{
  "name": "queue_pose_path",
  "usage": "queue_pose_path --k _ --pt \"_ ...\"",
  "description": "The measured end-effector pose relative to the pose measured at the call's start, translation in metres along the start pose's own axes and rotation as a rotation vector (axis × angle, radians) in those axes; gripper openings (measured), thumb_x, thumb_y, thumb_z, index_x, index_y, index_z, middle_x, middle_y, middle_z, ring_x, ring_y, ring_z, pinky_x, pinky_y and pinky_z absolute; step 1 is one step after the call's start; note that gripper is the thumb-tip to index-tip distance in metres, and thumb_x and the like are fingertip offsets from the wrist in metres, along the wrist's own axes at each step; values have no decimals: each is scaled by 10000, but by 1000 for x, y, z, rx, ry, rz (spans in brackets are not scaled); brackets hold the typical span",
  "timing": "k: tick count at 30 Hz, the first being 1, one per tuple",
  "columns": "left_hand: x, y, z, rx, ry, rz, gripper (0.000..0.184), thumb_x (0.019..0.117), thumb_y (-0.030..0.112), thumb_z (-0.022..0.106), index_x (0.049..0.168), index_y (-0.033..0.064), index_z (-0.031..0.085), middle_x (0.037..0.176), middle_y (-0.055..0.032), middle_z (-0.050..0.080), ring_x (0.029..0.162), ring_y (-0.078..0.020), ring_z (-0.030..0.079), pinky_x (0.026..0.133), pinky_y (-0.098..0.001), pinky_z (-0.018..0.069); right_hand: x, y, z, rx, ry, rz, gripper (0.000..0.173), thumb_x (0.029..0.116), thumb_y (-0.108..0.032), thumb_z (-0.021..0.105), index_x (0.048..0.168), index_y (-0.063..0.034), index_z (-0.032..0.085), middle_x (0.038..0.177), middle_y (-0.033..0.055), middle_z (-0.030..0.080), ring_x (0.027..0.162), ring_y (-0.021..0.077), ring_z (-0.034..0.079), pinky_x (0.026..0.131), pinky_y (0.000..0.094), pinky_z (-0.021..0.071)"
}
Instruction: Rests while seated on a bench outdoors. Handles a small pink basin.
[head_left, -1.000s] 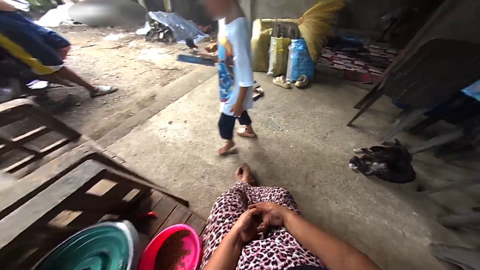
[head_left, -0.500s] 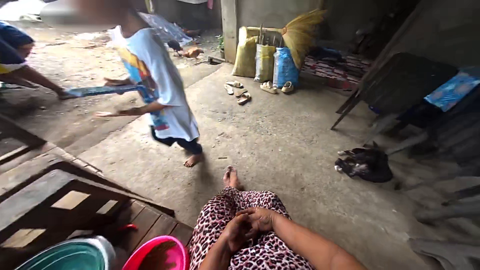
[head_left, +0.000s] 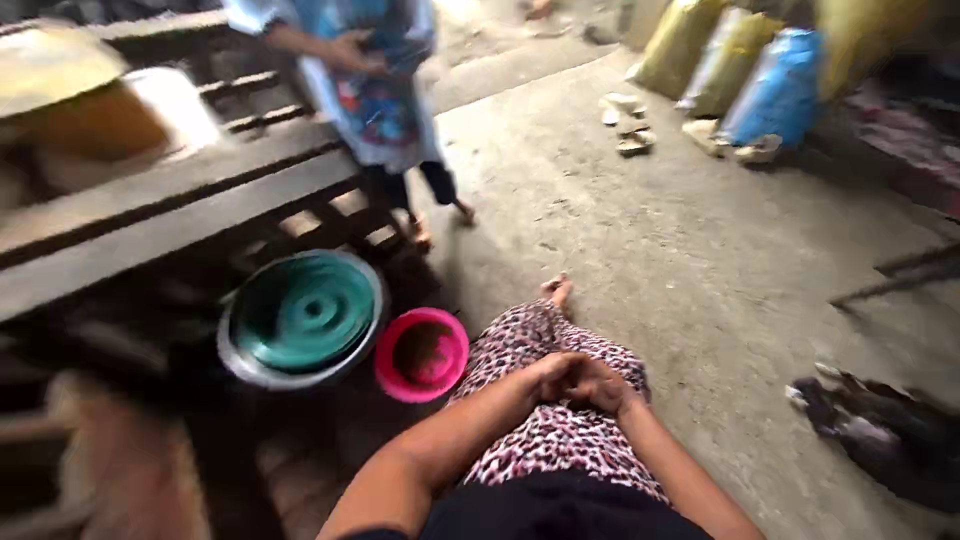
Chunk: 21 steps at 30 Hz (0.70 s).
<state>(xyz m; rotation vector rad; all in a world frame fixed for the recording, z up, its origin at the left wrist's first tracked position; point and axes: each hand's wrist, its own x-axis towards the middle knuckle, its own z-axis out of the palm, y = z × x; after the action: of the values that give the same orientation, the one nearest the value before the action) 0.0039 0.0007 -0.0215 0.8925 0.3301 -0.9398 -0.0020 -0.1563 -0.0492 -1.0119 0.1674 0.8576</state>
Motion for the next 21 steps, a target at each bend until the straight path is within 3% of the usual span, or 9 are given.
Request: queue_pose_path --k 1,4,7,9,11,13,15,18,21 --pt "0 0 1 14 17 9 324 1076 315 429 1062 63 632 857 -48 659 756 -149 640 698 -337 553 -2 2 1 -15 37 -38 350 1020 -295 553 1295 -79 580 1115 140 714 984 275 707 843 465 607" --pt "-1 3 1 52 92 13 283 1072 278 434 1153 43 568 896 -63 598 739 -155 589 674 -345 531 1 4 5 -28 136 -40 615 1084 -529 169 1365 -70 467 1135 117 702 929 256 715 793 440 616" --pt "-1 2 1 95 135 27 402 1038 234 525 1382 35 464 1046 -137 611 862 -202 608 778 -397 533 4 4 4 70 155 -13 743 1042 -627 68 1365 -83 457 1156 107 712 945 276 731 793 470 624" --pt "-8 5 2 180 134 26 622 1019 217 582 1545 51 294 1321 -250 557 1088 -320 607 888 -498 529 6 3 4 114 178 -4 779 1039 -626 15 1366 -89 475 1139 99 719 963 266 729 794 468 620" --pt "-25 11 1 305 60 100 668 1040 186 555 1591 34 208 1445 -272 482 1183 -344 582 931 -504 519 9 4 4 82 243 -3 743 1058 -594 20 1326 -82 487 1103 80 708 958 229 715 792 436 614" --pt "-59 27 -5 570 -5 278 529 1061 128 525 1530 -46 354 1452 -263 516 1250 -300 588 1031 -438 490 15 5 5 -42 327 28 666 1101 -510 58 1297 -46 493 1062 80 695 919 203 705 780 398 601" --pt "-103 38 -18 852 82 473 436 1052 126 537 1452 -41 496 1429 -237 556 1283 -290 586 1102 -432 456 20 9 2 -180 377 91 568 1133 -409 152 1278 -26 545 1051 65 689 874 167 696 755 353 592" --pt "-160 18 -53 941 513 627 325 1031 121 539 1297 -51 611 1302 -227 615 1197 -284 618 1049 -422 499 28 15 -3 -262 378 141 316 1121 -251 349 1217 -46 569 1009 36 660 830 136 675 735 327 584" --pt "-198 -22 -98 728 965 646 263 1003 123 562 1162 -77 620 1199 -224 625 1120 -277 628 989 -422 524 31 15 -1 -253 402 166 235 1106 -204 409 1201 -49 558 971 30 627 794 125 651 701 317 571"
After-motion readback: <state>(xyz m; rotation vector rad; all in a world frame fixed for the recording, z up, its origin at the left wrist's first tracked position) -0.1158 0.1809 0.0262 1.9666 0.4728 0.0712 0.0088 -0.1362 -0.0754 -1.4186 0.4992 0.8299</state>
